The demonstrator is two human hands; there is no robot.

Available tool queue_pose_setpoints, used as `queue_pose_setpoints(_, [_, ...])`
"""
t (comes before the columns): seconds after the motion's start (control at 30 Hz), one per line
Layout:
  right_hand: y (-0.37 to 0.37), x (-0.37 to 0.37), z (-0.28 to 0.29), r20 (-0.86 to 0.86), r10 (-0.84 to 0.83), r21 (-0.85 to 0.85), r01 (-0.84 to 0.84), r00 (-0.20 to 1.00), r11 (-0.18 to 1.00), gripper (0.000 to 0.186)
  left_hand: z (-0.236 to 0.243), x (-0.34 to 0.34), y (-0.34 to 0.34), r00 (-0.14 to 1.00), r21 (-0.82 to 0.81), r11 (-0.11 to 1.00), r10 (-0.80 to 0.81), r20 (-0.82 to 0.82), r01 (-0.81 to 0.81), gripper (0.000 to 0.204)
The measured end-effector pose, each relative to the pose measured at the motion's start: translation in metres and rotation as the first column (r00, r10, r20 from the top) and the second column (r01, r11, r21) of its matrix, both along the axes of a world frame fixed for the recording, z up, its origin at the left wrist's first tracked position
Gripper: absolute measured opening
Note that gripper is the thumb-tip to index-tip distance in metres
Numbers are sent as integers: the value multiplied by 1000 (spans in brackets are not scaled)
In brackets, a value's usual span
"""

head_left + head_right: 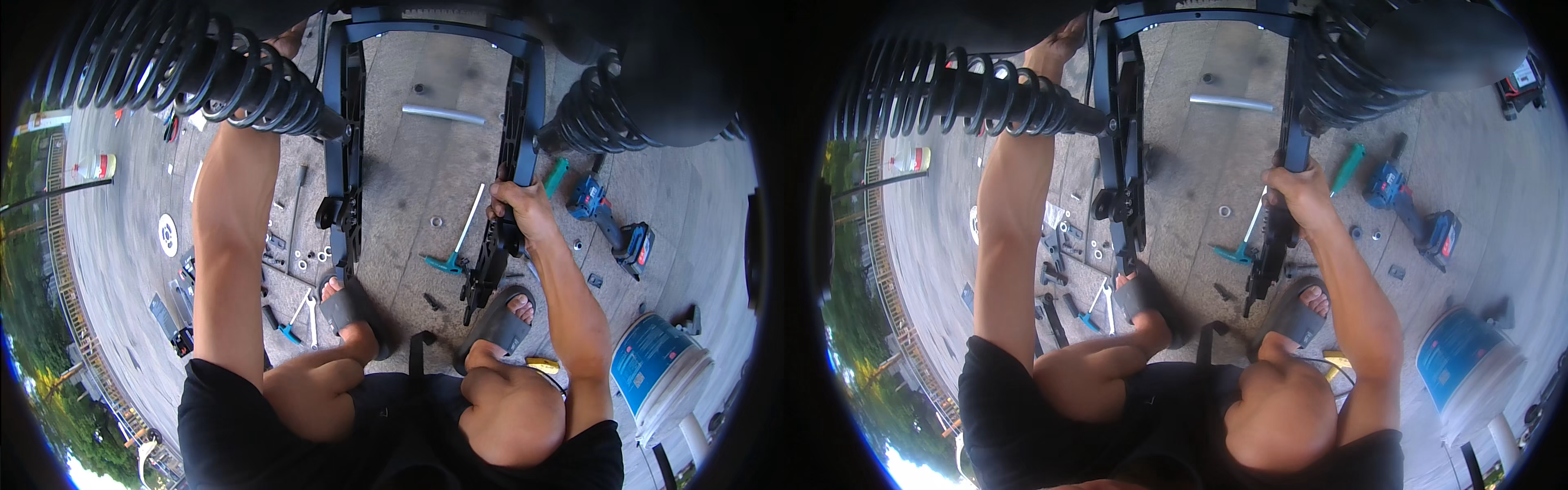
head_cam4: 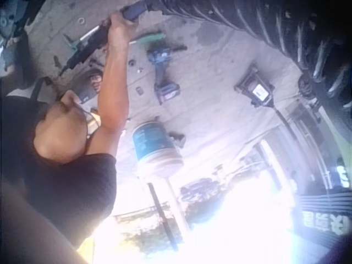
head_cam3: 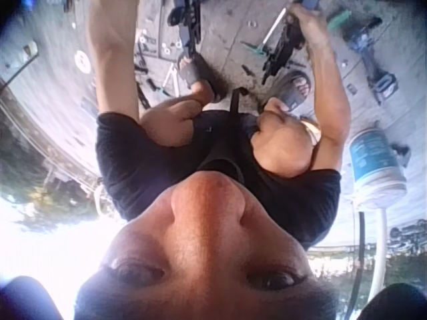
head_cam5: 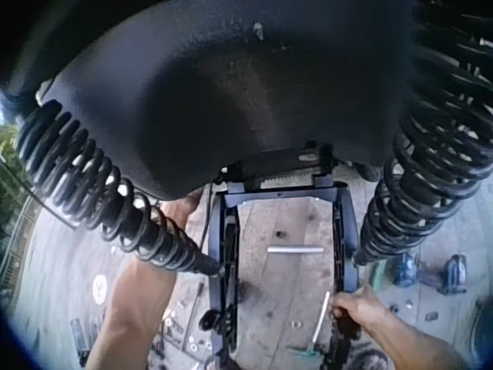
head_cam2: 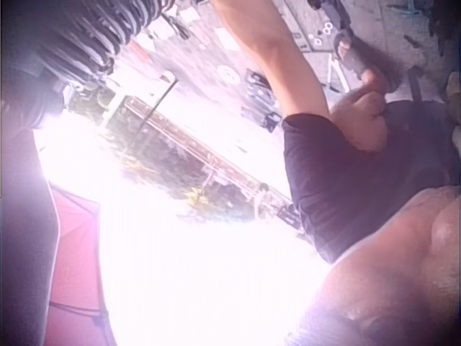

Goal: The person installs a black metal suspension bracket under a car. They align the bracket with the shock absorbers, insert bolts and washers, and tighten the fasteners by hand to secure the assembly.

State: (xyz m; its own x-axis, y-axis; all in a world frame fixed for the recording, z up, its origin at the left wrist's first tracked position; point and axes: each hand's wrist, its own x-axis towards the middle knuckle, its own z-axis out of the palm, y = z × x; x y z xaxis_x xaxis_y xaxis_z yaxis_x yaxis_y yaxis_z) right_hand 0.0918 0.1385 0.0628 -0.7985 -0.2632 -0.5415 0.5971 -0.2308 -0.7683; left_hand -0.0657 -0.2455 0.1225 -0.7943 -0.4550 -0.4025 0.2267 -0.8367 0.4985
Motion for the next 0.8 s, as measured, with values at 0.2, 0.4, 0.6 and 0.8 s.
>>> queue_pose_setpoints(0.2, [-2, 1, -2, 31, -21, 11, 20, 999, 1000, 23, 1, -23, 5, 995, -15, 998, 67, 68, -66, 28])
queue_pose_setpoints(0.4, [-3, 1, -3, 8, -23, 28, 22, 1000, 999, 20, -7, -32, -28, 956, -260, 925, -292, -19, 277, 41])
queue_pose_setpoints(0.6, [-5, 4, -8, -11, -12, -12, 11, 1000, 1000, 21, -3, -38, -22, 969, -272, 931, -216, 120, 242, 44])
queue_pose_setpoints(0.8, [-6, 5, -14, -42, 9, -13, -9, 999, 1000, 20, 14, -27, 0, 923, -541, 763, -190, 333, 352, 15])
